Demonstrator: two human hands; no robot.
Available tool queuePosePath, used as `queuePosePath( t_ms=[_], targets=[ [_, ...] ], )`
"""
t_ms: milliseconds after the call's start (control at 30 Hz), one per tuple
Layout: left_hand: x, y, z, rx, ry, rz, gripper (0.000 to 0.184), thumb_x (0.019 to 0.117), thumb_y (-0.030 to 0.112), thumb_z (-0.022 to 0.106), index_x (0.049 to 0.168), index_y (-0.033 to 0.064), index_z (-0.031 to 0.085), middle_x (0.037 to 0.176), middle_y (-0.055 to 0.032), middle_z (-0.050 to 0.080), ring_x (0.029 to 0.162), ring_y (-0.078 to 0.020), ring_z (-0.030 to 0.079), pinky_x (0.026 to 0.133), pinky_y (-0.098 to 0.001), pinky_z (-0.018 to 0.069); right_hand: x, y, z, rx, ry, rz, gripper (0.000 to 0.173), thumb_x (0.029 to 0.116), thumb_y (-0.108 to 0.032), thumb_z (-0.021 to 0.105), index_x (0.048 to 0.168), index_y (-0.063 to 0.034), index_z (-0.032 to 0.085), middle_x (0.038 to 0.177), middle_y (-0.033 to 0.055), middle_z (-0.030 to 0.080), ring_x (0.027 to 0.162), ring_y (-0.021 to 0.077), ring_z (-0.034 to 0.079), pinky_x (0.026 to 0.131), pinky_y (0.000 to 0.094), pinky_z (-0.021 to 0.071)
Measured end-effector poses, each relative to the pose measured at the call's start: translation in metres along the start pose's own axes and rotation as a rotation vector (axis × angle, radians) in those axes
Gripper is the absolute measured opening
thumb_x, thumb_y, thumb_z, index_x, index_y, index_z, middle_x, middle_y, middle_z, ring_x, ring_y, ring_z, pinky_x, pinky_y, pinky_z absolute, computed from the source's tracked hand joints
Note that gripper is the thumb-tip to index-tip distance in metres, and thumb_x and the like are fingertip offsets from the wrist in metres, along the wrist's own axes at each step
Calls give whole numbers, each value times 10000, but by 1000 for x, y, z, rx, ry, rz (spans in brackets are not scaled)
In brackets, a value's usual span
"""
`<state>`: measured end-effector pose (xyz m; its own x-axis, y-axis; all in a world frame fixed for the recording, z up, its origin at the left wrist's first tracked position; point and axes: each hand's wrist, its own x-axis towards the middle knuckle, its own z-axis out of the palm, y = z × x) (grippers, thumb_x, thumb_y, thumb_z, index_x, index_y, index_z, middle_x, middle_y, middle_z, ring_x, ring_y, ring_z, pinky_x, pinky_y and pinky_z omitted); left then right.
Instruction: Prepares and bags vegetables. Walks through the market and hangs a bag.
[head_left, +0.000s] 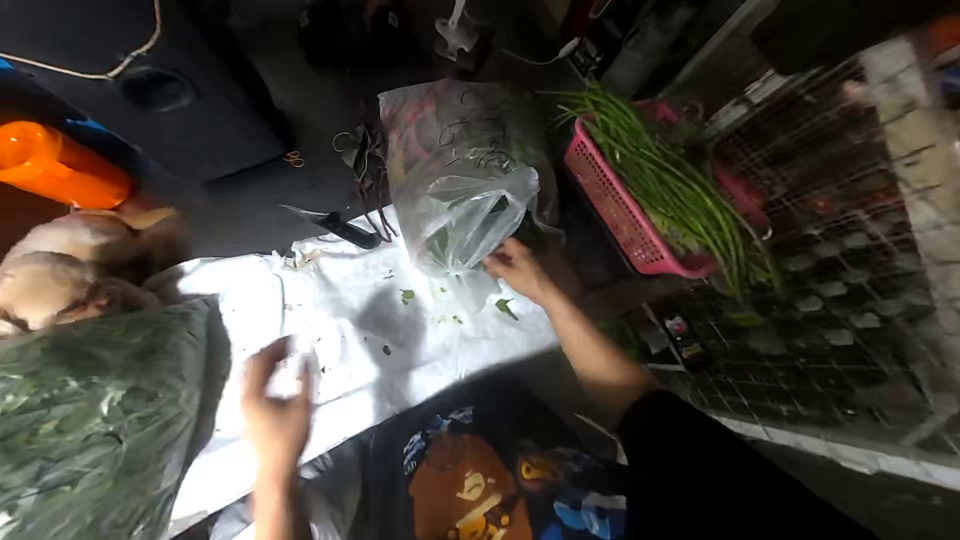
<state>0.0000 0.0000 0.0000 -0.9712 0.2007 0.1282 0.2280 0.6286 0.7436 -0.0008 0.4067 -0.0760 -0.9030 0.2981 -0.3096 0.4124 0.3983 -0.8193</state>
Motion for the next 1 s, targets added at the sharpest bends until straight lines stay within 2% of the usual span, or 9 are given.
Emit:
queuePosePath(
  t_ms=[67,133,267,367,433,633,800,900,1000],
  targets=[
    [15,36,92,-68,-399,85,457,943,263,714,1336,40,643,1374,-176,621,1300,-272,582,1095,-464,482,20,-16,-7,-149,-150,-156,487,1018,-216,636,1438,4,524,1104,206,712,937,286,724,894,482,591],
    [32,73,161,-42,-655,221,517,950,370,716,1393,119,628,1488,-141,543,1362,-272,539,1116,-480,470,33,-40,-24,-265,-282,-283,404,1001,-175,656,1348,25,602,1213,221,684,1097,297,676,1013,489,520],
    [80,114,230,170,-666,263,694,934,332,742,1554,229,449,1633,-153,352,1234,-362,625,975,-561,549,45,-74,-77,-373,-342,-305,322,992,-206,678,1264,-34,670,1186,167,700,1074,248,679,1007,467,521],
    [108,110,213,262,-390,-2,771,903,387,757,1570,215,410,1575,-259,379,997,-457,693,797,-643,582,48,-59,-104,-347,-263,-257,294,1064,-271,571,1174,-31,701,975,141,720,855,242,710,857,472,582],
    [120,103,191,264,-272,-135,696,911,439,749,1465,91,508,1500,-294,441,1081,-487,657,865,-673,550,42,-30,-109,-287,-204,-235,281,1070,-242,549,1188,-40,705,1000,132,729,898,236,714,894,473,573],
    [88,73,199,197,-162,-131,590,919,333,761,1392,40,562,1490,-250,472,1198,-413,624,951,-620,538,-2,37,-74,-48,-183,-265,234,1050,-155,584,1217,-23,683,1070,133,725,931,205,722,898,419,599],
    [42,69,201,96,-381,-74,338,994,310,632,1139,14,708,991,-152,719,834,-265,698,804,-479,583,-25,62,-40,55,-292,-233,282,1043,-206,571,1214,-21,698,1045,107,741,935,156,723,893,349,599],
    [29,55,184,-107,-522,13,320,1007,281,621,1218,66,731,1094,-70,759,957,-155,719,910,-384,579,-28,62,-34,37,-393,-209,288,1042,-220,573,1218,-30,700,1065,99,738,943,138,717,901,325,590],
    [28,28,162,-730,-164,-266,289,1009,49,444,1028,-47,716,1078,-137,751,1053,-217,712,1005,-410,548,-18,60,-36,-36,-469,-219,293,1042,-232,572,1211,-31,703,1035,96,742,921,130,715,890,321,585]
  ],
)
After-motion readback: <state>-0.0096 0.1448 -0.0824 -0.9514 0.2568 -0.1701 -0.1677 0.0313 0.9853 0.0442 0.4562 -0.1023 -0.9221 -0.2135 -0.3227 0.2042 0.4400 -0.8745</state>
